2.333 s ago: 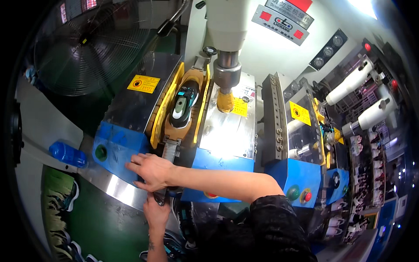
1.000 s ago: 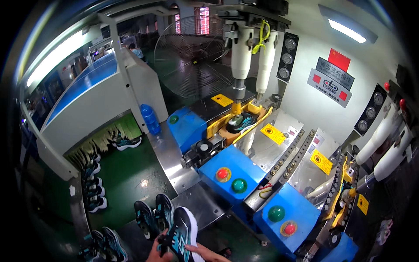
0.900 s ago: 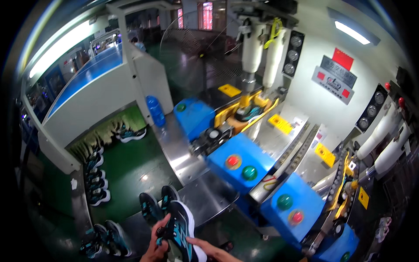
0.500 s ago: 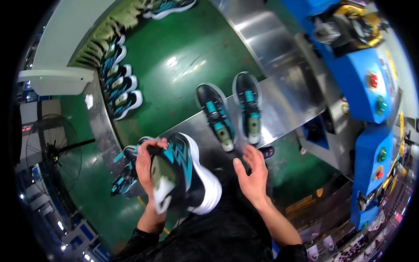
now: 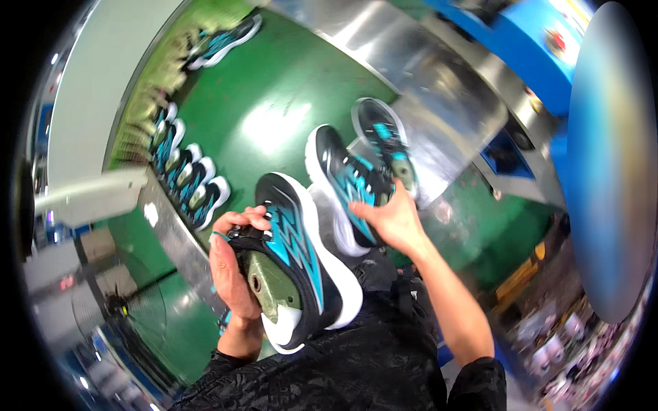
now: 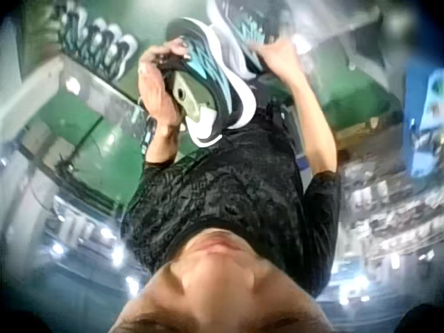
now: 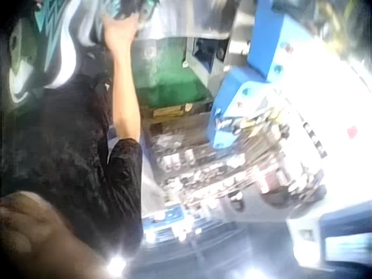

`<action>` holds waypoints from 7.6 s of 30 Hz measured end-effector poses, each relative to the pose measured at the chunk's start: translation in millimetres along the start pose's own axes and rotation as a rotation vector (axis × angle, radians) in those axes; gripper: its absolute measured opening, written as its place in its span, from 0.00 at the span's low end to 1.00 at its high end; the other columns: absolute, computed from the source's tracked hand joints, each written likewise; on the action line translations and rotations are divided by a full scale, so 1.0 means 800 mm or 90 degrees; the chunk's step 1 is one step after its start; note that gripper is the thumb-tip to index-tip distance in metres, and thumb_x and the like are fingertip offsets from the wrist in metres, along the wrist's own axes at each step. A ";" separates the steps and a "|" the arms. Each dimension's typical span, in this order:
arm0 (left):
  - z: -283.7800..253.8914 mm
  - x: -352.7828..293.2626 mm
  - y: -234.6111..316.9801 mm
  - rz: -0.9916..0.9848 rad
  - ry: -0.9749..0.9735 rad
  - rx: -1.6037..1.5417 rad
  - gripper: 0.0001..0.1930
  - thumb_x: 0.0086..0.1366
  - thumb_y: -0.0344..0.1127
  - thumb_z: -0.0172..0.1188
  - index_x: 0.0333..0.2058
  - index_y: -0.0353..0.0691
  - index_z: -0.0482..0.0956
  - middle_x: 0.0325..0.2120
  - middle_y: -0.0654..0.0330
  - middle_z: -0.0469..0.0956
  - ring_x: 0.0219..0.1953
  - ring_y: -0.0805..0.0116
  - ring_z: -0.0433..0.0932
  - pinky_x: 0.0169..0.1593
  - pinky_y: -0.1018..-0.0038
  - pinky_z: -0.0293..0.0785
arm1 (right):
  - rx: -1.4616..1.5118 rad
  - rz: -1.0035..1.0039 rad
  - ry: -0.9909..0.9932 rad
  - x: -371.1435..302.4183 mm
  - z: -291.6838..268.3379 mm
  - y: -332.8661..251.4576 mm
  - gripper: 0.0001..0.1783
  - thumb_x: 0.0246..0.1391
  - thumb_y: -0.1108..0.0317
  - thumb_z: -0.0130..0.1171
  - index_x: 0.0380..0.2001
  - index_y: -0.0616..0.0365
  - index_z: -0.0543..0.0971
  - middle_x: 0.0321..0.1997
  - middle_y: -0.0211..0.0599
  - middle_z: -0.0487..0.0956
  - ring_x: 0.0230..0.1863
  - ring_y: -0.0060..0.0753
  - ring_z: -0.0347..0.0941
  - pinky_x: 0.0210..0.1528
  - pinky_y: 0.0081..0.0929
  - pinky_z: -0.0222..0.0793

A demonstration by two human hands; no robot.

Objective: The person assembles shoes by placing them into a heating or pressing machine and then placing them under a cleaning brush before setting them on a table.

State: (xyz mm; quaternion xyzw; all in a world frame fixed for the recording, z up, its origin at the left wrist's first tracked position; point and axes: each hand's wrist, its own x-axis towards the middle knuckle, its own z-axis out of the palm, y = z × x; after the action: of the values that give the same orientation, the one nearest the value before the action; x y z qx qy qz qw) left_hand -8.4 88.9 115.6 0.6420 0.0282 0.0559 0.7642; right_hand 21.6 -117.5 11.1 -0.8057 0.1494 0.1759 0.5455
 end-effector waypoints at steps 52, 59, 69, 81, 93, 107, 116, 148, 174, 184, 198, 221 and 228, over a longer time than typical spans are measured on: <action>0.527 -0.221 -0.003 -0.590 -1.627 -0.407 0.32 0.69 0.53 0.41 0.59 0.30 0.53 0.51 0.47 0.65 0.55 0.60 0.66 0.65 0.68 0.52 | 0.278 0.758 1.572 -0.751 0.106 0.120 0.35 0.40 0.60 0.67 0.49 0.68 0.66 0.39 0.51 0.78 0.42 0.44 0.76 0.48 0.33 0.70; 0.471 -0.349 0.041 -0.525 -1.413 -0.147 0.23 0.60 0.54 0.54 0.32 0.35 0.66 0.25 0.63 0.65 0.33 0.67 0.64 0.46 0.74 0.60 | 0.033 0.821 1.363 -0.820 0.071 0.198 0.44 0.46 0.64 0.60 0.63 0.69 0.52 0.63 0.72 0.55 0.60 0.62 0.62 0.62 0.40 0.59; 0.420 -0.456 0.070 -0.572 -1.504 -0.024 0.23 0.69 0.58 0.38 0.33 0.43 0.63 0.19 0.63 0.63 0.26 0.70 0.59 0.44 0.74 0.57 | -0.094 0.573 1.282 -0.924 0.089 0.219 0.12 0.55 0.67 0.58 0.40 0.62 0.80 0.35 0.49 0.81 0.33 0.41 0.78 0.38 0.33 0.72; 0.384 -0.424 0.056 -0.533 -1.475 -0.048 0.28 0.69 0.60 0.38 0.43 0.37 0.69 0.27 0.56 0.68 0.41 0.60 0.66 0.58 0.63 0.53 | 0.016 0.630 1.482 -0.827 0.097 0.161 0.22 0.54 0.63 0.59 0.50 0.60 0.74 0.47 0.44 0.79 0.45 0.34 0.76 0.49 0.34 0.72; 0.326 -0.532 -0.010 -0.151 -1.712 -0.114 0.09 0.69 0.34 0.49 0.43 0.36 0.68 0.38 0.61 0.74 0.39 0.74 0.72 0.47 0.77 0.68 | 0.107 0.318 1.426 -0.584 0.080 0.086 0.48 0.37 0.61 0.67 0.60 0.70 0.58 0.59 0.65 0.62 0.63 0.61 0.59 0.63 0.43 0.57; 0.378 -0.565 0.007 -0.169 -1.671 0.189 0.20 0.68 0.51 0.49 0.36 0.36 0.75 0.30 0.61 0.76 0.33 0.75 0.71 0.37 0.76 0.68 | -0.019 0.446 1.347 -0.615 0.031 0.099 0.44 0.39 0.54 0.65 0.57 0.69 0.64 0.45 0.70 0.71 0.36 0.58 0.76 0.41 0.39 0.74; 0.378 -0.583 0.008 -0.132 -1.697 0.226 0.18 0.70 0.47 0.47 0.33 0.37 0.76 0.33 0.62 0.76 0.35 0.73 0.71 0.43 0.76 0.67 | 0.085 0.423 1.355 -0.625 0.031 0.106 0.46 0.35 0.58 0.69 0.58 0.67 0.63 0.52 0.64 0.68 0.46 0.57 0.72 0.47 0.39 0.71; -0.152 -0.080 -0.112 -0.091 0.326 0.466 0.25 0.53 0.30 0.63 0.49 0.32 0.65 0.51 0.46 0.68 0.54 0.47 0.67 0.58 0.62 0.62 | -0.093 -0.249 -0.008 -0.073 0.010 -0.128 0.15 0.49 0.73 0.59 0.42 0.66 0.75 0.42 0.43 0.77 0.44 0.34 0.75 0.49 0.27 0.69; -0.136 -0.037 -0.098 0.026 0.536 0.217 0.41 0.57 0.45 0.61 0.61 0.33 0.49 0.62 0.44 0.54 0.65 0.52 0.53 0.67 0.59 0.45 | -0.156 -0.024 -0.507 0.118 0.139 -0.209 0.26 0.45 0.58 0.69 0.45 0.61 0.77 0.35 0.32 0.80 0.36 0.22 0.73 0.46 0.24 0.70; 0.047 0.064 -0.079 -0.186 0.115 -0.118 0.41 0.55 0.41 0.59 0.63 0.32 0.48 0.60 0.47 0.57 0.61 0.55 0.59 0.63 0.62 0.54 | 0.320 -0.609 -0.375 -0.009 -0.105 -0.189 0.37 0.47 0.64 0.63 0.59 0.60 0.60 0.56 0.46 0.67 0.56 0.42 0.65 0.60 0.32 0.58; 0.732 0.066 -0.075 -0.173 -0.637 -0.053 0.38 0.58 0.23 0.59 0.62 0.34 0.45 0.62 0.40 0.53 0.66 0.53 0.53 0.66 0.62 0.51 | 0.760 -0.222 0.555 -0.243 -0.592 0.152 0.46 0.39 0.67 0.64 0.63 0.61 0.55 0.58 0.44 0.65 0.56 0.42 0.66 0.59 0.37 0.61; 0.776 0.126 -0.017 -0.237 -0.698 0.080 0.39 0.49 0.39 0.66 0.60 0.35 0.61 0.49 0.57 0.72 0.52 0.63 0.70 0.58 0.69 0.62 | 0.738 -0.008 0.626 -0.181 -0.701 0.182 0.35 0.44 0.74 0.57 0.58 0.67 0.60 0.49 0.44 0.73 0.48 0.41 0.73 0.49 0.36 0.73; 0.510 0.027 -0.019 -0.326 -0.317 -0.101 0.36 0.55 0.34 0.58 0.62 0.33 0.54 0.55 0.52 0.65 0.54 0.60 0.68 0.55 0.66 0.66 | 0.292 0.159 0.315 0.080 -0.929 0.077 0.20 0.52 0.64 0.54 0.45 0.68 0.73 0.37 0.46 0.80 0.37 0.40 0.79 0.41 0.34 0.76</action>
State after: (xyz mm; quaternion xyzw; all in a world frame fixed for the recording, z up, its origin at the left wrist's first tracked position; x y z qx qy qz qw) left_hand 60.7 -310.1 172.0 0.5465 -0.0032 -0.2932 0.7845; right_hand 141.4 -835.0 186.3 -0.6558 0.4099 0.0026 0.6339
